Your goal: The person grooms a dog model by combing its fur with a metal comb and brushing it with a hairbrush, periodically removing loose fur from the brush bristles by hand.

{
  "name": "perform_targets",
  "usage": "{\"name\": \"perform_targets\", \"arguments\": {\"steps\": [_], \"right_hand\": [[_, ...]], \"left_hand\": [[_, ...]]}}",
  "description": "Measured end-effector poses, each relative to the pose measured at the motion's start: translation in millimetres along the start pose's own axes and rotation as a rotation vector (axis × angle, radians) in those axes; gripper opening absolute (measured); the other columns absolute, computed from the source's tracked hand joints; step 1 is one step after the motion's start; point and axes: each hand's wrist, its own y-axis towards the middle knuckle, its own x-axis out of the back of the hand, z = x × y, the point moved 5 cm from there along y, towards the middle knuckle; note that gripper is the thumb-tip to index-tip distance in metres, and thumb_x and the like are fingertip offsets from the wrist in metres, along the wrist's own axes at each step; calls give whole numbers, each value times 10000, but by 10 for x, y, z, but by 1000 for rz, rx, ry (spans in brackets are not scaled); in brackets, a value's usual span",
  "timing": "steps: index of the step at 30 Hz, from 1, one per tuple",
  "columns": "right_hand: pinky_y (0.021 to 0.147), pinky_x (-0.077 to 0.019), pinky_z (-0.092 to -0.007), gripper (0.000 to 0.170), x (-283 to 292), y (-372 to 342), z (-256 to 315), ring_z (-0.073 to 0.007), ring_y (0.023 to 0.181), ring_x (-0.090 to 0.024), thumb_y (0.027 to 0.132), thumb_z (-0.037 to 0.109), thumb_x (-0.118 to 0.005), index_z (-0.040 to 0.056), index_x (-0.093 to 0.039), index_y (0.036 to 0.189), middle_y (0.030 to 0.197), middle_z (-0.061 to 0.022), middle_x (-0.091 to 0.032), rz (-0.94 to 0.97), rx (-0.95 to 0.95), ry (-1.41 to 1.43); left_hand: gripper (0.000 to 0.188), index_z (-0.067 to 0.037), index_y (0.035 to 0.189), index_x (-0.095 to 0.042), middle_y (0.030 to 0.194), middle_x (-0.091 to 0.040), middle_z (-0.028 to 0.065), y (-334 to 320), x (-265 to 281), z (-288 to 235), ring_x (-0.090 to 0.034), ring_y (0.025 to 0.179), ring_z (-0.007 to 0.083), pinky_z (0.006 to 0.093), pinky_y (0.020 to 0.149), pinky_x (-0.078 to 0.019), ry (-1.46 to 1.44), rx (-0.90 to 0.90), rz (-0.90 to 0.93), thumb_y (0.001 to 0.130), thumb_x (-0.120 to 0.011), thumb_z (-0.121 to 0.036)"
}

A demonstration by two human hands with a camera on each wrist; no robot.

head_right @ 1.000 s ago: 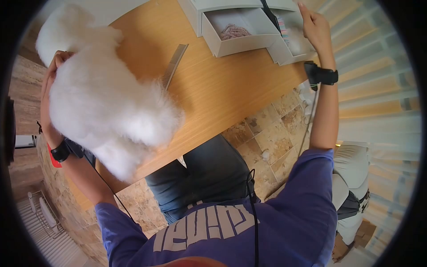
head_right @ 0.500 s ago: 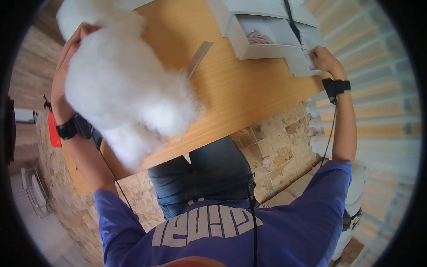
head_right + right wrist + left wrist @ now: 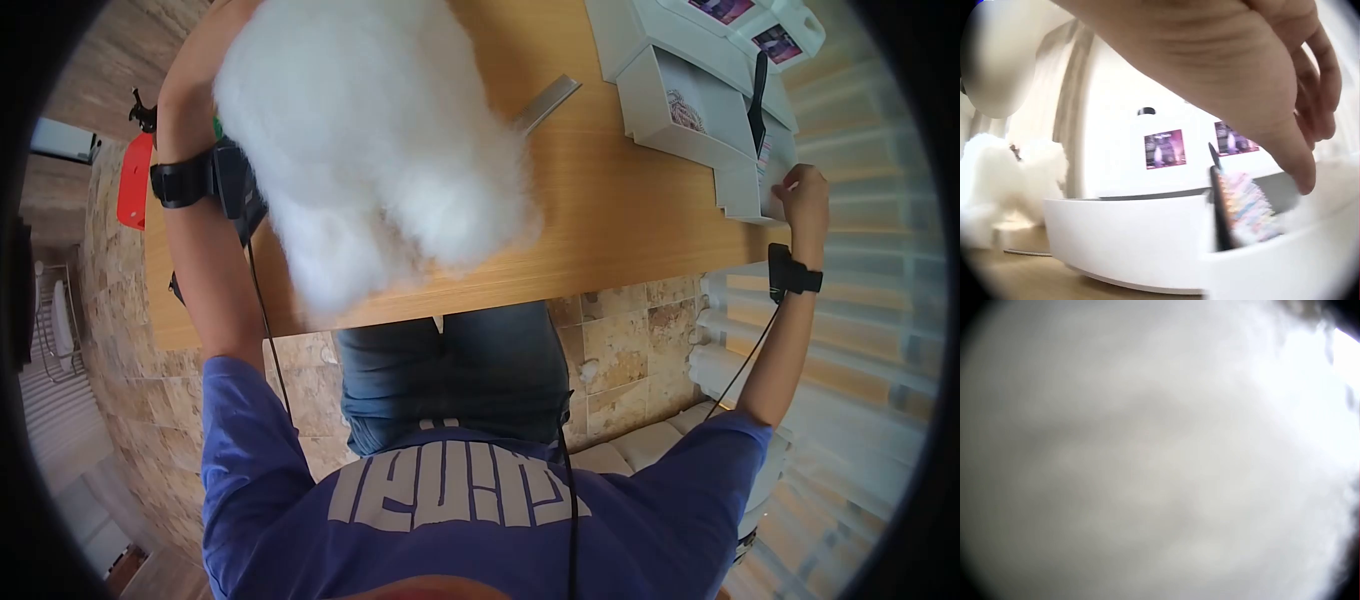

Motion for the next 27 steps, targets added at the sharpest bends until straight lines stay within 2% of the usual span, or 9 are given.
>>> {"name": "perform_targets", "arguments": {"steps": [1,5,8,10,13,14,16,19,27], "right_hand": [[784,-520,-430,268,127,-32,161,-426,925,-634,753,81,-781,-28,-650,960,1011,-230,-672,-101,-15,-74],[803,-526,-435,337,657,-337,1224,-394,992,-644,845,76,-711,-19,-605,1150,1065,-216,-663,-433,79,-110],[834,-525,-413,318,850,-527,2130,-360,1006,-648,901,90,-676,22,-600,1203,1152,-182,-643,-407,293,322],[840,-526,-384,285,873,-671,2712,-328,1007,-658,935,116,-653,45,-601,1206,1174,-153,-647,-292,470,563],[764,-518,-337,272,529,-758,3268,-255,868,-661,1000,219,-589,39,-591,1203,1040,-119,-680,-115,595,917],[764,-518,-337,272,477,-750,3383,-255,868,-661,1000,219,-589,39,-591,1203,1040,-119,-680,-118,598,920],[669,-477,-321,288,211,-712,3555,-188,717,-596,1030,268,-545,21,-590,1172,862,-93,-650,296,413,1178],[594,-414,-309,268,-32,-714,3681,-128,624,-499,1037,253,-537,-5,-595,1081,730,-76,-572,456,426,1238],[537,-358,-307,292,294,-823,3339,-122,558,-410,1030,228,-553,-25,-601,892,610,-47,-458,203,377,1008]], "left_hand": [[193,-88,1081,-586,1201,-552,10,-37,14,-34,-573,1089,186,257,962,-459,386,-105,-80,988,-448,-186],[213,-73,1087,-582,1237,-551,19,-28,40,-169,-568,1118,181,254,984,-446,306,-278,-34,1011,-423,-194],[211,-61,1080,-583,1218,-546,22,-3,36,-96,-560,1082,187,261,964,-450,337,-206,-44,1008,-432,-189],[186,-48,1056,-573,1160,-537,43,80,12,-57,-544,1011,202,266,930,-449,-177,-96,74,996,-448,-172],[167,-36,1041,-558,1106,-525,66,84,2,-59,-521,966,212,268,910,-444,-345,-83,88,999,-442,-149],[167,-36,1041,-558,1106,-525,66,74,14,-68,-521,966,212,268,910,-444,-340,-83,86,999,-442,-149],[161,-27,1029,-555,1072,-524,79,2,46,-200,-518,976,217,273,908,-439,175,-348,15,1005,-438,-134],[147,-28,1027,-566,1068,-520,85,96,12,-21,-518,993,229,285,923,-438,26,-422,3,993,-457,-121],[165,-27,1056,-559,1066,-514,91,129,-74,-71,-511,966,242,327,921,-443,26,-631,-58,1004,-471,-157]]}}
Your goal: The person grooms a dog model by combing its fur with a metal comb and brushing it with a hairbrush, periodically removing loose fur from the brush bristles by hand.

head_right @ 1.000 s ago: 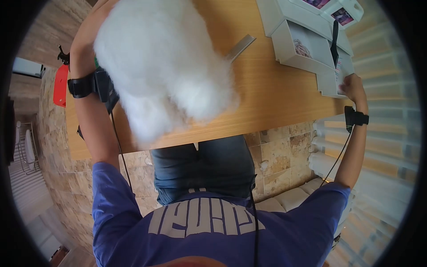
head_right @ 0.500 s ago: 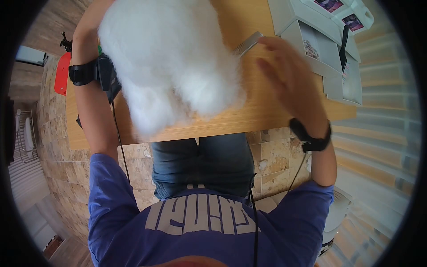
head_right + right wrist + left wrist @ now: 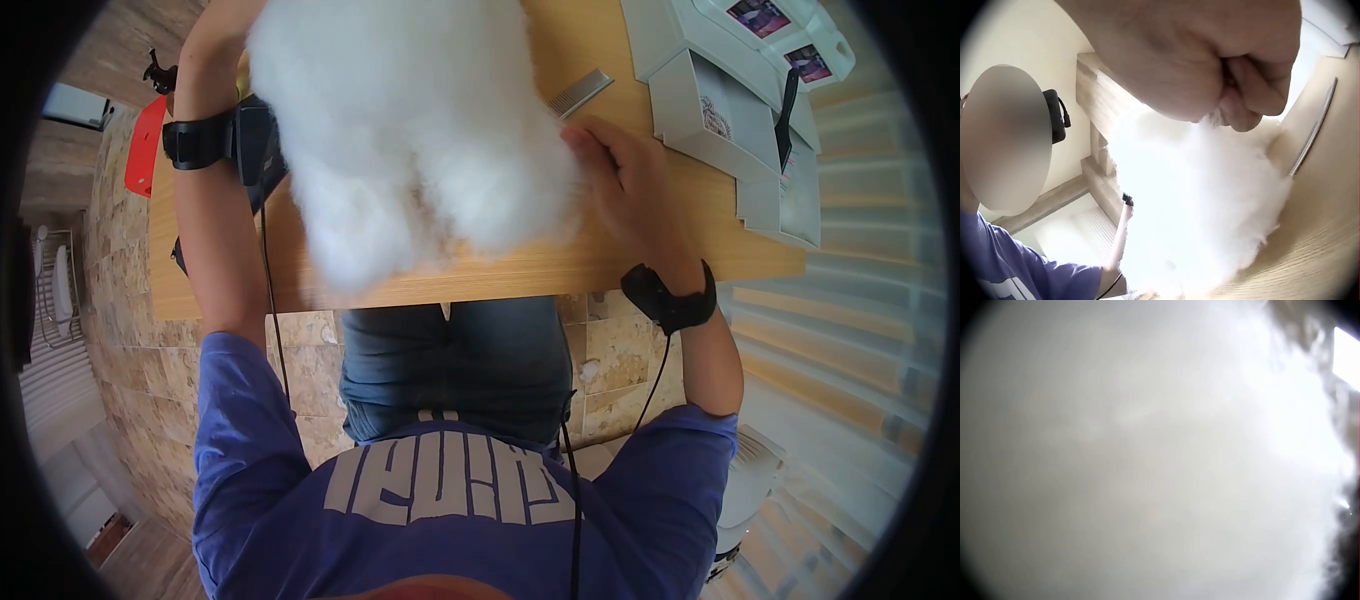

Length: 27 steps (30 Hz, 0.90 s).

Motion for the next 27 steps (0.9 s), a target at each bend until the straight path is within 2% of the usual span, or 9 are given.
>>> {"name": "perform_targets", "arguments": {"steps": [1,5,7,11,13,16,20,22,27], "right_hand": [[529,-349,-308,295,52,-35,-21,-124,547,-396,1027,228,-562,-25,-604,881,592,-39,-440,-28,11,-18],[517,-327,-291,296,236,-154,-117,-106,538,-381,1019,230,-582,-27,-614,876,576,-19,-430,-54,-67,14],[508,-305,-268,291,291,-241,-153,-79,532,-375,1011,223,-598,-28,-623,866,568,-1,-425,-35,-122,8],[498,-293,-258,288,345,-393,-119,-62,526,-371,1004,213,-607,-24,-625,841,563,10,-423,-36,-195,61],[495,-295,-256,290,381,-444,-91,-60,519,-371,1001,206,-608,-27,-622,829,552,6,-410,-71,-157,44],[498,-299,-247,279,476,-510,-77,-54,530,-373,1005,199,-602,-26,-631,842,565,17,-430,-93,-198,-18],[501,-298,-225,232,660,-648,-171,-41,538,-391,1018,177,-582,-12,-646,898,594,29,-466,-161,-217,63],[499,-294,-205,183,944,-762,-259,-29,554,-422,1030,149,-555,10,-650,958,638,30,-505,-442,-242,143],[515,-346,-191,147,1149,-932,-378,-44,563,-469,1026,103,-553,8,-650,970,676,4,-561,-447,-244,164]], "left_hand": [[172,-24,1051,-555,1052,-509,90,13,-12,-8,-508,959,239,328,910,-444,-15,-15,-54,1008,-474,-169],[183,-15,1002,-537,1002,-488,79,96,-47,-49,-496,921,208,314,873,-444,-24,-32,-8,1020,-470,-184],[205,-10,955,-510,967,-466,69,106,-55,-44,-471,879,180,307,840,-433,-305,112,52,1036,-451,-189],[221,-31,895,-484,877,-456,40,154,-71,-50,-445,797,135,299,766,-426,-351,22,-42,1040,-436,-190],[246,-58,835,-459,771,-427,4,131,-60,-28,-427,734,98,285,701,-414,-495,324,-33,1035,-430,-199],[287,-88,768,-423,696,-383,-33,129,-84,-71,-393,682,60,262,654,-387,-531,354,-143,1029,-429,-208],[313,-97,729,-411,673,-394,-46,114,-68,-35,-387,646,47,247,633,-381,-589,444,-92,1023,-441,-201],[320,-109,708,-400,654,-408,-64,55,-63,-57,-381,607,39,237,599,-371,-683,506,-71,1014,-449,-188],[317,-105,719,-453,659,-440,-72,49,-33,-161,-407,605,42,233,591,-381,-707,583,-116,1021,-464,-201]]}}
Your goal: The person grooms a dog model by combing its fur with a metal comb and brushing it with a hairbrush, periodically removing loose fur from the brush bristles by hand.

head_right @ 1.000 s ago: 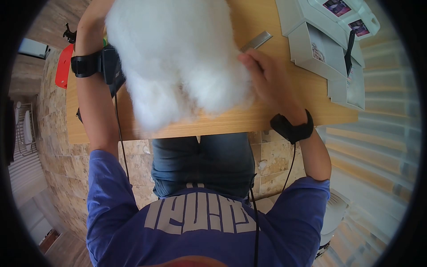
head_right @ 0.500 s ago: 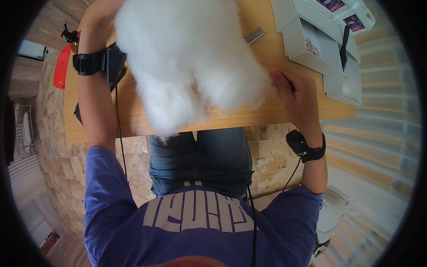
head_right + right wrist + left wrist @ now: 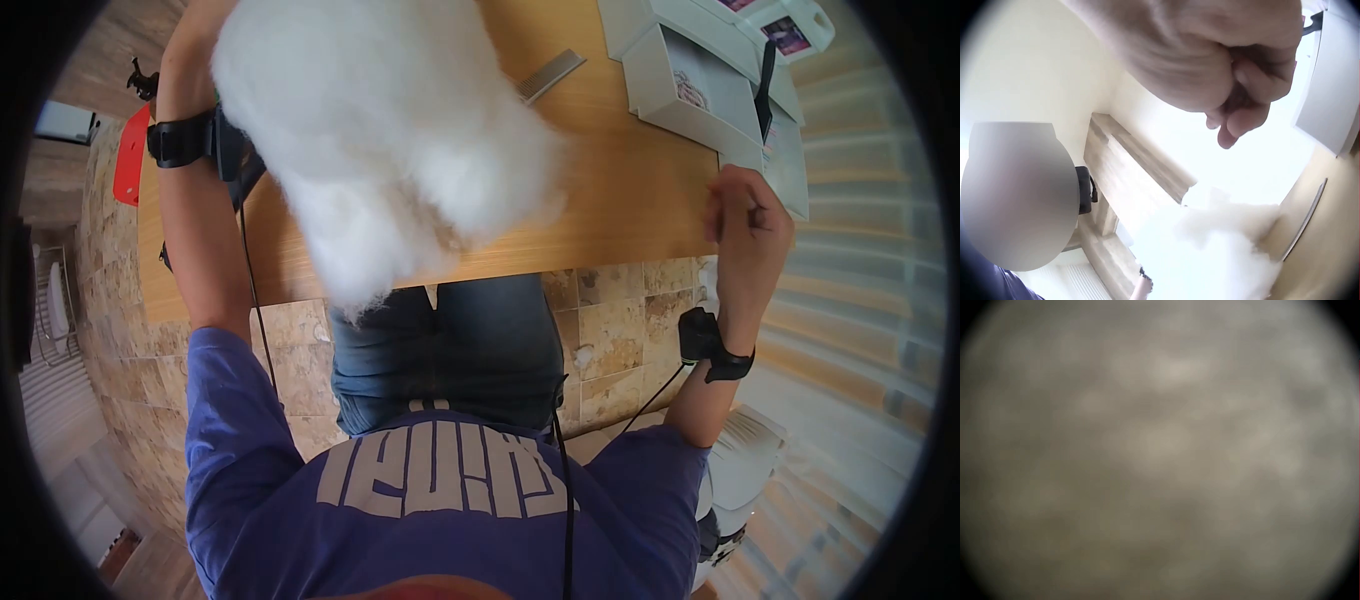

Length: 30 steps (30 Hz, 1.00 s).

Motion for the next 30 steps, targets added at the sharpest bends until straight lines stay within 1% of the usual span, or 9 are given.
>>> {"name": "perform_targets", "arguments": {"steps": [6,11,13,15,17,22,25,28,30], "right_hand": [[512,-389,-200,98,-302,-100,163,-68,556,-534,997,41,-568,8,-650,955,730,-38,-654,84,21,57],[483,-358,-213,153,-6,-113,296,-103,552,-556,1029,109,-535,-3,-637,1009,745,-69,-654,-309,231,311],[471,-337,-225,196,103,-98,329,-141,570,-550,1047,170,-511,6,-617,1027,743,-83,-628,-331,308,360],[469,-326,-249,214,233,-112,416,-156,583,-494,1056,200,-493,21,-588,989,711,-67,-554,-372,450,576],[493,-325,-264,255,433,-68,453,-149,596,-429,1067,227,-466,39,-536,909,691,-45,-481,-304,483,501],[570,-367,-265,423,999,460,102,-144,592,-466,1062,322,-483,57,-491,733,626,-36,-495,-462,286,18],[575,-401,-277,454,1453,989,-526,-142,600,-502,1048,362,-487,31,-566,747,639,-27,-569,-276,122,-436],[599,-438,-295,386,1683,1327,-1169,-154,613,-526,1019,320,-526,9,-596,801,657,-31,-596,-66,59,-729],[617,-458,-305,322,1699,1463,-1449,-161,625,-541,996,271,-562,3,-600,821,667,-37,-607,57,26,-899]], "left_hand": [[315,-88,775,-542,722,-520,-57,9,-21,85,-465,675,45,230,651,-409,-68,-106,-84,1040,-492,-250],[293,-81,816,-585,756,-558,-46,2,67,81,-486,697,56,240,673,-423,-107,-78,27,1038,-506,-255],[299,-77,820,-592,757,-568,-48,-35,240,208,-500,700,50,237,672,-429,247,84,-272,1044,-493,-247],[292,-75,825,-598,760,-574,-50,18,205,226,-508,705,46,232,673,-432,80,13,-127,1044,-490,-236],[287,-74,830,-604,763,-580,-51,110,67,177,-516,709,43,227,674,-435,-105,-79,39,1044,-486,-224],[255,-71,819,-583,757,-571,-53,83,-50,163,-518,700,41,224,656,-435,-222,-32,-143,1032,-487,-174],[253,-65,838,-602,761,-574,-51,84,-60,170,-520,700,44,223,660,-437,-267,-7,-44,1038,-498,-179],[249,-70,842,-613,770,-586,-50,-6,-79,54,-530,708,45,225,666,-447,-206,-30,-351,1039,-510,-185],[259,-61,872,-642,794,-613,-39,14,-9,74,-554,727,54,228,684,-463,-155,52,-138,1042,-524,-216]]}}
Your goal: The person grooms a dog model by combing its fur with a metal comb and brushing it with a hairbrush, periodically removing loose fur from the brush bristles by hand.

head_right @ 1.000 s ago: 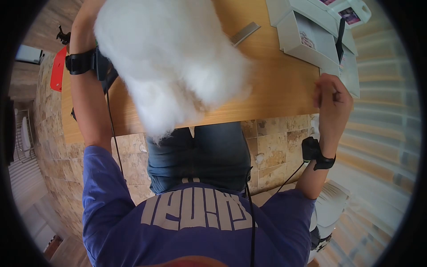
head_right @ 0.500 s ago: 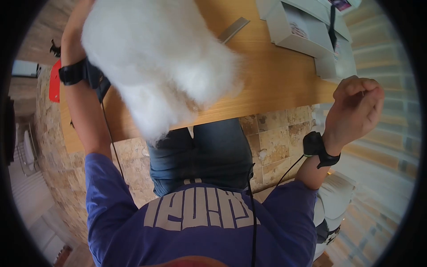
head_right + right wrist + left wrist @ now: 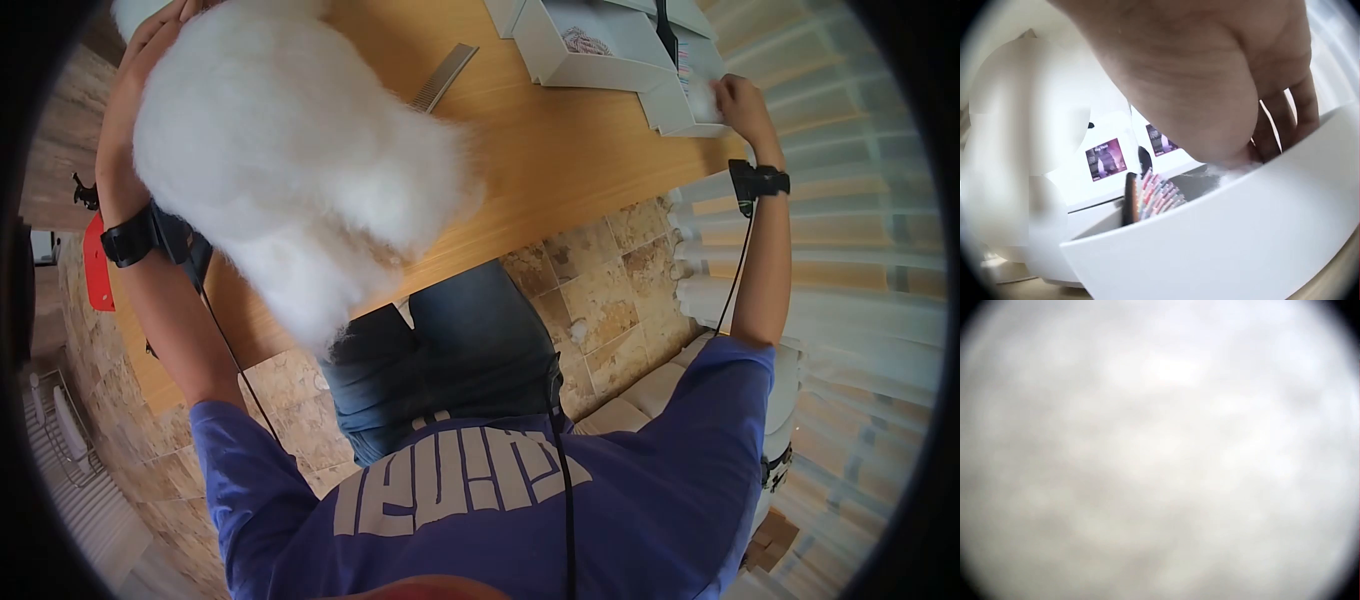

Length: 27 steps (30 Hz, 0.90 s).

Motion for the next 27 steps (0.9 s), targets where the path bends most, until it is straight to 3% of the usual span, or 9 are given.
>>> {"name": "perform_targets", "arguments": {"steps": [4,6,7,9,10,14,17,19,27], "right_hand": [[660,-475,-306,98,-285,140,-144,-152,679,-558,914,96,-613,4,-614,882,730,-37,-617,159,171,14],[683,-475,-300,69,-284,104,-84,-133,732,-557,907,51,-591,4,-620,947,770,-39,-609,263,151,77],[683,-475,-300,69,-233,120,-90,-133,732,-557,907,51,-591,4,-620,947,770,-39,-609,261,138,75],[706,-481,-295,95,-178,188,-134,-136,744,-560,914,41,-570,7,-613,992,810,-25,-619,330,77,184],[736,-492,-294,145,-65,142,-45,-142,805,-571,939,96,-553,26,-609,1052,917,-44,-637,332,33,240],[810,-504,-301,284,174,179,-161,-172,940,-618,966,216,-573,32,-611,1180,1082,-106,-664,108,87,250],[881,-498,-307,396,259,156,-183,-181,1116,-605,1030,353,-539,62,-582,1295,1193,-48,-658,-35,-6,303],[883,-498,-311,434,168,85,-14,-217,1101,-626,974,336,-584,41,-595,1293,1240,-165,-645,74,72,200],[887,-522,-354,410,-122,9,84,-284,1073,-668,911,211,-708,-20,-635,1241,1170,-151,-698,469,-9,-77]], "left_hand": [[246,-50,995,-668,889,-651,-6,35,108,140,-600,804,83,242,750,-497,-200,-61,250,1045,-527,-246],[284,50,1204,-609,1212,-622,93,-85,185,120,-574,1092,183,273,960,-448,1039,-658,-86,1040,-482,-143],[284,50,1204,-609,1212,-622,93,-26,266,155,-574,1092,183,273,960,-448,1030,-666,-78,1040,-482,-143],[311,27,1279,-610,1329,-602,113,216,442,444,-550,1226,229,313,1020,-451,270,-88,170,1020,-510,-113],[368,4,1337,-590,1387,-581,110,24,351,254,-512,1297,245,330,1062,-435,1058,-636,101,984,-548,-87],[402,3,1354,-576,1408,-567,95,-6,292,205,-490,1315,231,323,1083,-409,1120,-621,110,956,-561,-56],[433,-7,1375,-560,1417,-560,89,83,357,332,-477,1326,230,323,1100,-390,458,-245,185,945,-572,-53],[435,-9,1381,-555,1432,-547,90,36,304,231,-481,1322,235,325,1098,-392,838,-484,68,950,-574,-65],[404,8,1374,-544,1373,-582,106,11,352,237,-501,1304,240,342,1077,-410,1137,-617,57,992,-548,-123]]}}
